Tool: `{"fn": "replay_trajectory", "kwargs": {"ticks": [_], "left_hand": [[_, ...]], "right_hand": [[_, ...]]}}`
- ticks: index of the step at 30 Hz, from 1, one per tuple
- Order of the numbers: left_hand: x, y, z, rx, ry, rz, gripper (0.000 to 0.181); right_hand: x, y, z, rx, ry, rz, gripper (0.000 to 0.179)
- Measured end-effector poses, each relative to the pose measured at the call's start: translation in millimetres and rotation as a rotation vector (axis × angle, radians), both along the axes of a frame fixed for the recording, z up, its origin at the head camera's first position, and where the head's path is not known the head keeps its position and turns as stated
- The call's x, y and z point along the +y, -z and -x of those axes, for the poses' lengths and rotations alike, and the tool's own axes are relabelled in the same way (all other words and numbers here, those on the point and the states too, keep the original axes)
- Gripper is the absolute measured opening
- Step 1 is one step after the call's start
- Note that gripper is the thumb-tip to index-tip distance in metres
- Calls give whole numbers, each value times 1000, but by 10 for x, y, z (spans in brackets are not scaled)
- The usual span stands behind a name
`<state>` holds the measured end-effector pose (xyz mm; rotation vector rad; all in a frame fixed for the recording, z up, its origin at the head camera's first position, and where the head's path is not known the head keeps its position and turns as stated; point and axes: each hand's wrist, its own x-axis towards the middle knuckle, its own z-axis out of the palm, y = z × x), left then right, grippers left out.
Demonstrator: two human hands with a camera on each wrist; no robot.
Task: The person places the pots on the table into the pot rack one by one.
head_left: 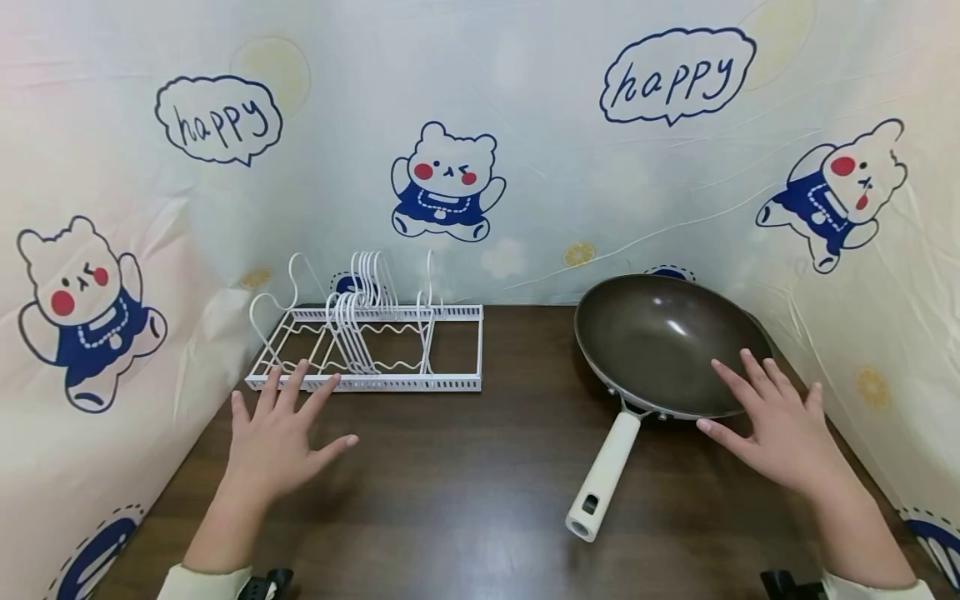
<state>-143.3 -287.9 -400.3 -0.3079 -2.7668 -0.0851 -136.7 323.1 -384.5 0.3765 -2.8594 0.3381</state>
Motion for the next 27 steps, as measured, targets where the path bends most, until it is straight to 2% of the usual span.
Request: {"fn": "replay_trajectory", "kwargs": {"ticks": [6,17,27], "left_hand": [[63,7,-12,-6,9,-13,86],[251,73,0,-5,92,-48,85],[480,150,36,45,233,-111,82]], "right_hand": [[7,49,-31,27,2,18,85],[6,165,-141,122,-46,106,75],[-87,257,-202,184,-88,205,61]]}}
